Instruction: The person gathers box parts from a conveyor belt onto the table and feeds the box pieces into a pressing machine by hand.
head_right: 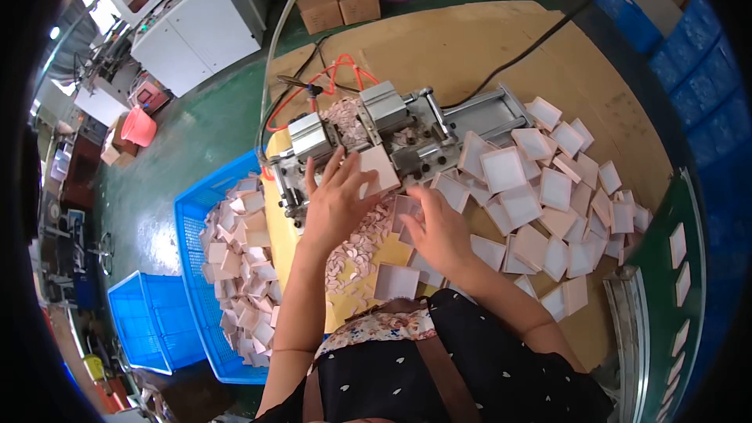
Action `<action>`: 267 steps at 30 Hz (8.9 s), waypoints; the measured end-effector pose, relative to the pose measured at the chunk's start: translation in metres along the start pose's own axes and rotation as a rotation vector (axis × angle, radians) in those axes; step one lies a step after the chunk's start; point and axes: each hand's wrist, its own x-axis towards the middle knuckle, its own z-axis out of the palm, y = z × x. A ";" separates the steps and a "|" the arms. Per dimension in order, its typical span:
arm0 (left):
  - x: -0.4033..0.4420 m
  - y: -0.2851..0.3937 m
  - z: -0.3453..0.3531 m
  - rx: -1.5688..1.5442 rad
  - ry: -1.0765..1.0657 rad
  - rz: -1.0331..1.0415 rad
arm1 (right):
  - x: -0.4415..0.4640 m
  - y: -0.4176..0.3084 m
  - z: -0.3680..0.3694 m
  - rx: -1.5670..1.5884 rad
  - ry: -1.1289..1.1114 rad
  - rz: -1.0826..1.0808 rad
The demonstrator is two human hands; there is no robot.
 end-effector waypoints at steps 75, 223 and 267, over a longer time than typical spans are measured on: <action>-0.153 0.063 0.049 -0.132 -0.344 -0.361 | -0.003 0.035 -0.041 -0.728 -0.312 -0.353; -0.121 0.065 0.057 -0.632 -0.220 -0.190 | -0.155 0.093 -0.113 -0.814 0.723 0.056; -0.103 0.056 0.046 -0.175 -0.484 -0.117 | -0.092 0.079 -0.021 0.254 0.061 0.217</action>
